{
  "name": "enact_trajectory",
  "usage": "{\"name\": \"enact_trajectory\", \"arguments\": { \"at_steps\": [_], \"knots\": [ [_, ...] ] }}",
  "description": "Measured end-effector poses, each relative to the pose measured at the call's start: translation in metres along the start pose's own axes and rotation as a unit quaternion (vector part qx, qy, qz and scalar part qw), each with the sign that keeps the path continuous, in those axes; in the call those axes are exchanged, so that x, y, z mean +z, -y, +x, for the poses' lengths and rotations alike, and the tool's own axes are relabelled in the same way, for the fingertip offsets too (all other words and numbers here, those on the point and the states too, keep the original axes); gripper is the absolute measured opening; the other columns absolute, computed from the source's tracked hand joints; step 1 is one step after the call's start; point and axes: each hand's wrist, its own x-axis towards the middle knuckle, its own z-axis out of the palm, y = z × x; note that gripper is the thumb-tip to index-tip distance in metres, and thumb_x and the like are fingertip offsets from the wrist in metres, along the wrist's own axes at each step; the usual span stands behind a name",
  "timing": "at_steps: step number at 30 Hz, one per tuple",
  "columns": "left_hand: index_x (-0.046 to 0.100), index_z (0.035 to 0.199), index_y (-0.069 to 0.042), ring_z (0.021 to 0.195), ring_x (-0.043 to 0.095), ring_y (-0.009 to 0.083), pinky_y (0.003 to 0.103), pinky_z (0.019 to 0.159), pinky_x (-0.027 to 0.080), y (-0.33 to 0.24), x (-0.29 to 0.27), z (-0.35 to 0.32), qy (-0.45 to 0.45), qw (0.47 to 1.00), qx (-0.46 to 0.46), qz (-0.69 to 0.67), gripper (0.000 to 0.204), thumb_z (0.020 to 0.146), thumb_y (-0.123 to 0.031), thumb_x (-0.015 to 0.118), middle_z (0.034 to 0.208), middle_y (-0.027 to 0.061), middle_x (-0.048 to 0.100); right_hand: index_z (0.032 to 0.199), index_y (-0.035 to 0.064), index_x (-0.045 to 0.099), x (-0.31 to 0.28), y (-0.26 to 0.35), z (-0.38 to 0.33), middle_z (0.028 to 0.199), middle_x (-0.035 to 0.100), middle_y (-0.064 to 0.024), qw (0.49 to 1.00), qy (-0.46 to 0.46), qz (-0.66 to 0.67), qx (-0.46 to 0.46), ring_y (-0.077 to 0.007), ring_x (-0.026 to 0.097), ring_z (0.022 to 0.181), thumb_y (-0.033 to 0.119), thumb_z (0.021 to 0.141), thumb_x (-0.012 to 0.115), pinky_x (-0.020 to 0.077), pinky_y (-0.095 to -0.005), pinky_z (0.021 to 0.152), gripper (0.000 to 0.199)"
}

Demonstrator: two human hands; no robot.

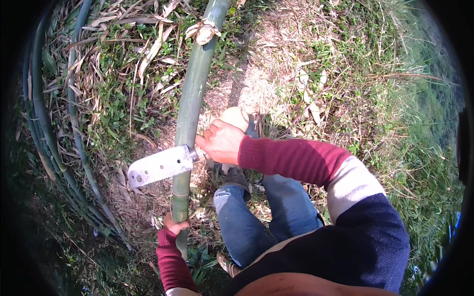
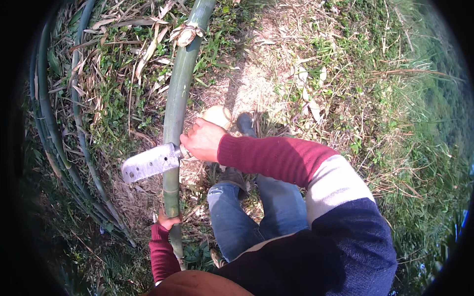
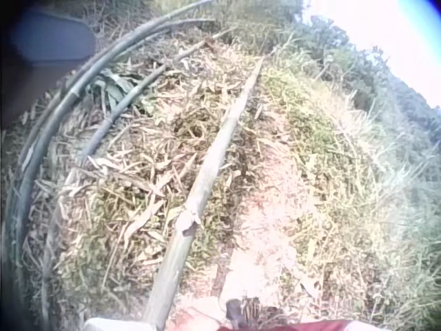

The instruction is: The person uses a large machete to chop a long bamboo pole into smaller sections. They hold the pole steady with one hand while striking it with the machete in the other hand, creating a pile of cut bamboo pieces on the ground.

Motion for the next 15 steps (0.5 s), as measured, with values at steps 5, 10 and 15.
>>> {"name": "enact_trajectory", "arguments": {
  "at_steps": [5,10,15],
  "knots": [
    [0.07,0.088,-0.002,0.072,0.066,0.0175,0.032,0.071,0.053,-0.009,-0.006,0.006,-0.023,0.998,0.016,0.059,0.027,0.064,-0.007,0.08,0.081,0.0044,0.071,0.099,0.0049,0.057,-0.041,-0.069,0.001,0.078,0.069,-0.0144,0.987,0.012,-0.033,0.156,-0.0315,0.069,0.073,0.026,0.079,0.07,0.0545,-0.0439,0.073,0.032],
    [0.069,0.092,0.0,0.073,0.066,0.016,0.033,0.071,0.053,-0.001,-0.008,0.013,-0.016,0.999,0.033,0.027,0.033,0.064,-0.008,0.083,0.081,0.0051,0.071,0.097,0.0075,0.059,-0.011,0.025,-0.01,0.071,0.065,-0.0069,0.996,0.043,0.0,0.084,-0.0285,0.068,0.072,0.023,0.087,0.06,0.0526,-0.0433,0.081,0.019],
    [0.069,0.094,0.0,0.076,0.066,0.0162,0.032,0.073,0.053,0.025,-0.008,-0.005,-0.027,0.999,0.046,-0.004,0.036,0.063,-0.009,0.083,0.084,0.0047,0.071,0.087,0.0084,0.056,-0.035,-0.068,-0.008,0.066,0.062,-0.0087,0.986,0.004,-0.166,-0.013,-0.0282,0.067,0.066,0.035,0.083,0.068,0.0559,-0.0374,0.072,0.029]
  ]
}}
